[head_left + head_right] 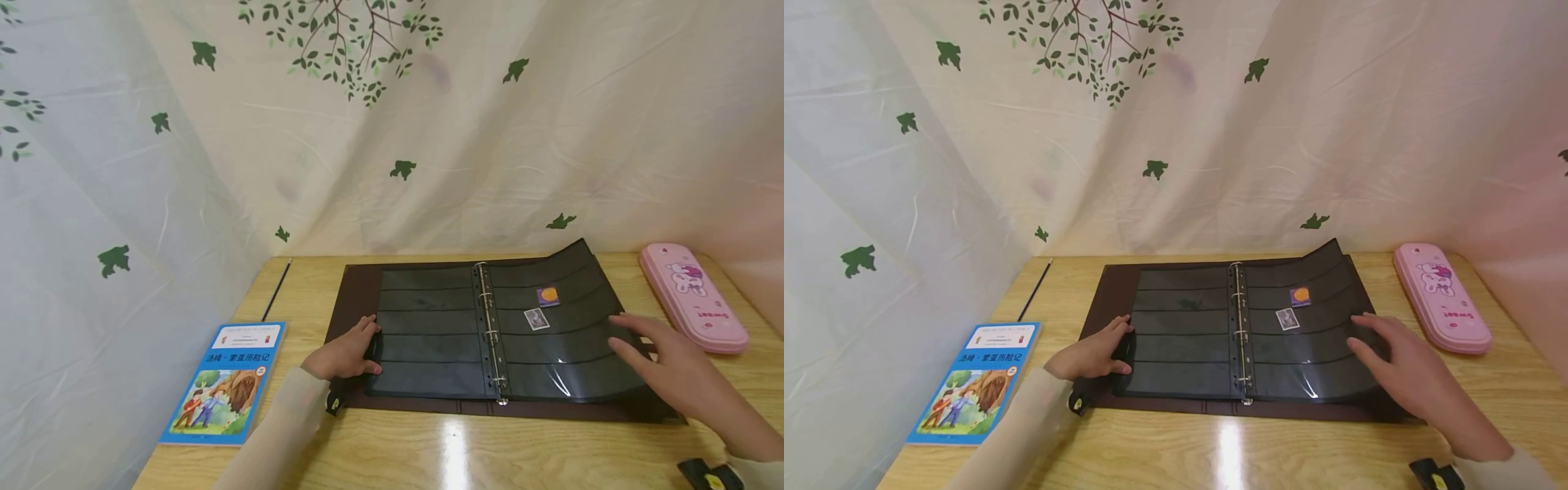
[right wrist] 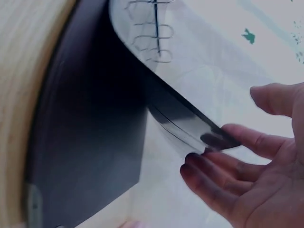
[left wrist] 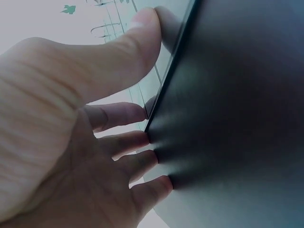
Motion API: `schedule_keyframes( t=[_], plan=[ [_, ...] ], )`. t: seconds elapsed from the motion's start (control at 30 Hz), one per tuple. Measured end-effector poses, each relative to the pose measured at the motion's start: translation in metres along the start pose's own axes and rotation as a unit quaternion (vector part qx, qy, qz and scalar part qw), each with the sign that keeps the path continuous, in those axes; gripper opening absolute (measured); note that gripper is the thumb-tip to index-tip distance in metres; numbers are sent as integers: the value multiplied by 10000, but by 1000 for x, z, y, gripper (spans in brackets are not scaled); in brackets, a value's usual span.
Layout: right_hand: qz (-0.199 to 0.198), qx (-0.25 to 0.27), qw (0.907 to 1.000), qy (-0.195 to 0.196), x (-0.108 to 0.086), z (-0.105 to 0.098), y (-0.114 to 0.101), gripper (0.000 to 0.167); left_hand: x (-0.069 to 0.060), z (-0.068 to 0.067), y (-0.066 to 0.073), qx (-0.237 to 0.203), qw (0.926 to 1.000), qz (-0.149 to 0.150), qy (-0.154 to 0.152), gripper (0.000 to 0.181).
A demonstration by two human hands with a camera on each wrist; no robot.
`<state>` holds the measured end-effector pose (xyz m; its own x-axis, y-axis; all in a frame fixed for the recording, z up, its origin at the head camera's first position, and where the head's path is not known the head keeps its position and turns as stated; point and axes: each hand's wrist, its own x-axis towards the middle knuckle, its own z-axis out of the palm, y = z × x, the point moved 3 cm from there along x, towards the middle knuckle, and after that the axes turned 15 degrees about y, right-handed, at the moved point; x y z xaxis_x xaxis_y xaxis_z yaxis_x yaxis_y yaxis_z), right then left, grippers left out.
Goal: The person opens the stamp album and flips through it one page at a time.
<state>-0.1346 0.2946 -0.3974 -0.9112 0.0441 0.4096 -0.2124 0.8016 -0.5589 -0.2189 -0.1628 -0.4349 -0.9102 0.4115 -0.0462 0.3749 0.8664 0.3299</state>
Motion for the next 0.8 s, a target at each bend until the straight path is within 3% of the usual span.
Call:
schedule_keyframes(
  t=[0.57,0.8],
  plan=[
    [-832,897,9925,19,4,-4,-63,40,0,-1,0,49,10000,59,10,71],
    [-1388,1507,9787,152,14,-9,-84,43,-1,0,0,89,9999,61,-4,71]
  ],
)
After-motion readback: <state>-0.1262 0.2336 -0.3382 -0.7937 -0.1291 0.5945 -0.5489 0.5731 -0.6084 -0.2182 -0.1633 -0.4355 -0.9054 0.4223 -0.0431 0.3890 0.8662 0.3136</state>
